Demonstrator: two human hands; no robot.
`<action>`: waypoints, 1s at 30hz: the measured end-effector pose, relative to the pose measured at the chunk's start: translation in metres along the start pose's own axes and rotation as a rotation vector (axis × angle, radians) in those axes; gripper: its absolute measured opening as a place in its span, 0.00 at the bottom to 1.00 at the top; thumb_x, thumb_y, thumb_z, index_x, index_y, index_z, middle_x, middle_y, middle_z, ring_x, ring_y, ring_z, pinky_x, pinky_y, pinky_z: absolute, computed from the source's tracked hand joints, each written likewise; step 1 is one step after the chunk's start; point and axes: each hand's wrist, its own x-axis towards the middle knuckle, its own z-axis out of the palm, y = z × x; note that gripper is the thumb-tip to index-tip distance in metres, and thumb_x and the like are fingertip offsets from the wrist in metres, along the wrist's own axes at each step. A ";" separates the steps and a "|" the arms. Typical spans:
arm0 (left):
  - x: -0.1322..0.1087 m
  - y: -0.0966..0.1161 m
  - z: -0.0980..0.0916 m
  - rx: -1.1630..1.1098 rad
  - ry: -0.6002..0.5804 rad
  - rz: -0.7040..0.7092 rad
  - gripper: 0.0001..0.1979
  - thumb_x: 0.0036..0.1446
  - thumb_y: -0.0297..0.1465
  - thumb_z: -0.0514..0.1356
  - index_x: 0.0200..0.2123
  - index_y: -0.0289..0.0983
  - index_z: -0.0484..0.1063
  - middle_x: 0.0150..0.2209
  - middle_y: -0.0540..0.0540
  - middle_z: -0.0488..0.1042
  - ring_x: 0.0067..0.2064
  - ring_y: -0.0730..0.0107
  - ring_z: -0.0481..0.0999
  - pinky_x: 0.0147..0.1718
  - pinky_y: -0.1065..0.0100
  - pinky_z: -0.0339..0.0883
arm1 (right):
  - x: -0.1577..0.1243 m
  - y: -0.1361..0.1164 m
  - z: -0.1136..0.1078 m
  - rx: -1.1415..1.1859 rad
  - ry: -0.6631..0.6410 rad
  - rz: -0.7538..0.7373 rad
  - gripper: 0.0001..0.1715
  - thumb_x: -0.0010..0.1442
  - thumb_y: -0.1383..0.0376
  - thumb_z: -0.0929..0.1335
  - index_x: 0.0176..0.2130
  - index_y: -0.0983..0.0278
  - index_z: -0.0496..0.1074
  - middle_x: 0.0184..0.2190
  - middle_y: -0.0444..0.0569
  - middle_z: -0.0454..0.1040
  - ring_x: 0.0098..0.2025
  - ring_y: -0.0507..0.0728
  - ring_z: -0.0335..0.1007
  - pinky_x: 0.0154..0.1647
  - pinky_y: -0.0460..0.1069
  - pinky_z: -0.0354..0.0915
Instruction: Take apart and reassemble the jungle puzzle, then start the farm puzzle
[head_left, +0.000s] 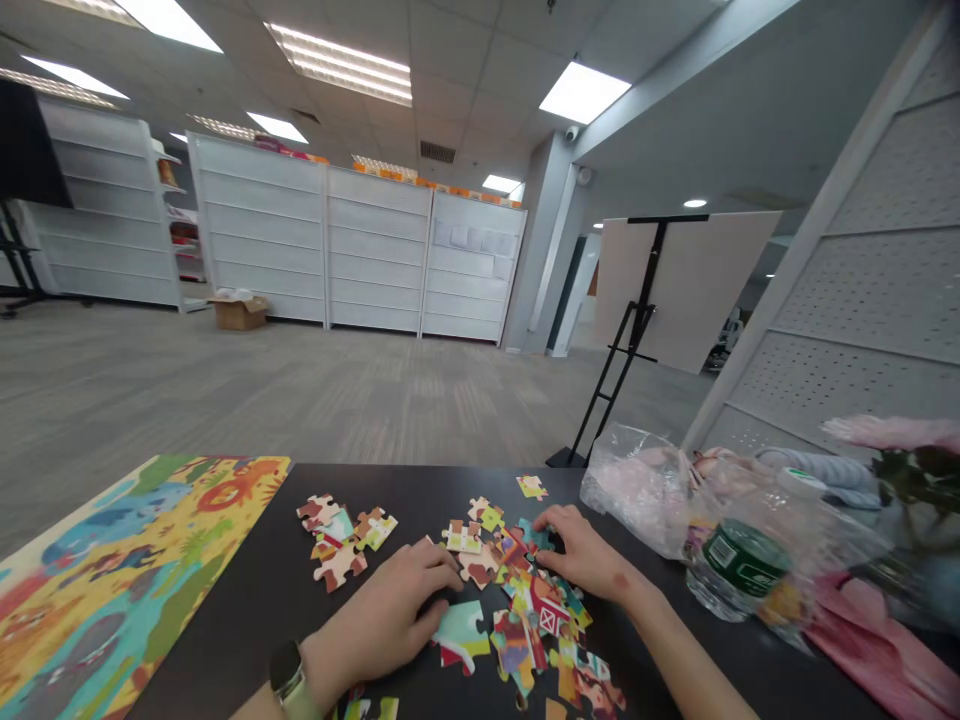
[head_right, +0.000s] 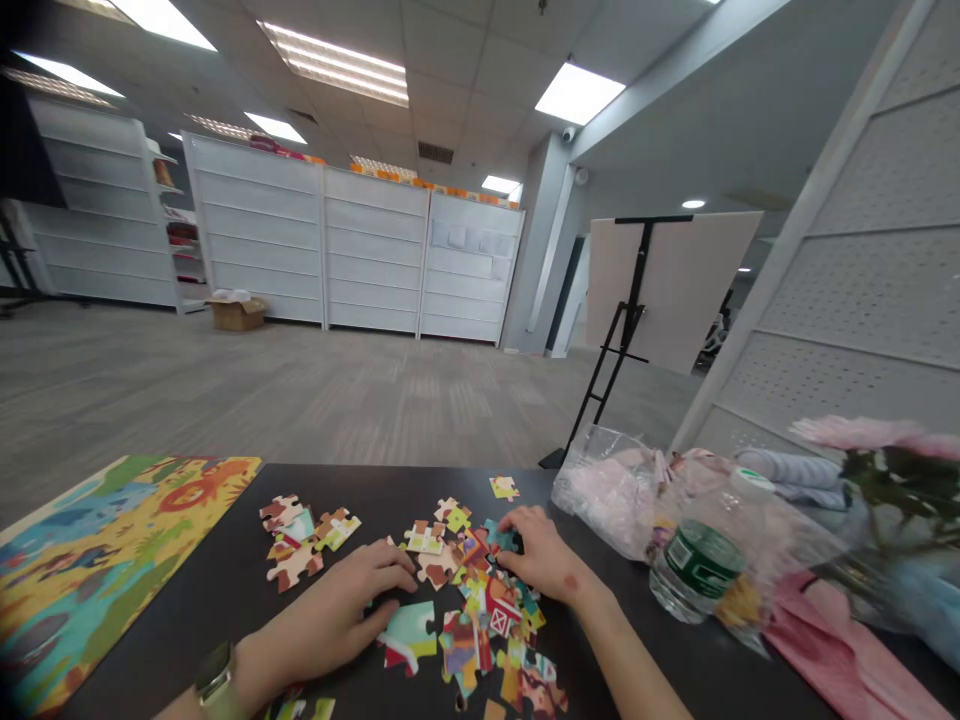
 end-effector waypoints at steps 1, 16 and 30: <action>0.000 0.001 0.000 -0.003 -0.005 0.002 0.16 0.61 0.21 0.56 0.47 0.45 0.74 0.50 0.47 0.75 0.51 0.60 0.74 0.55 0.59 0.66 | 0.000 0.000 -0.001 0.006 0.014 0.002 0.16 0.53 0.62 0.73 0.43 0.60 0.74 0.43 0.50 0.76 0.49 0.64 0.70 0.51 0.57 0.66; -0.001 -0.002 0.000 -0.047 -0.019 0.034 0.15 0.61 0.21 0.55 0.46 0.43 0.74 0.50 0.46 0.75 0.52 0.59 0.73 0.54 0.59 0.66 | -0.057 0.057 -0.022 -0.136 0.205 0.294 0.15 0.59 0.59 0.65 0.40 0.65 0.75 0.29 0.52 0.77 0.33 0.63 0.75 0.37 0.56 0.68; -0.002 -0.002 0.000 -0.049 -0.032 0.012 0.15 0.61 0.21 0.57 0.46 0.45 0.74 0.50 0.48 0.75 0.52 0.60 0.73 0.57 0.59 0.64 | -0.009 0.014 0.012 -0.133 0.229 0.046 0.18 0.61 0.70 0.63 0.47 0.62 0.78 0.46 0.53 0.77 0.51 0.61 0.72 0.57 0.53 0.65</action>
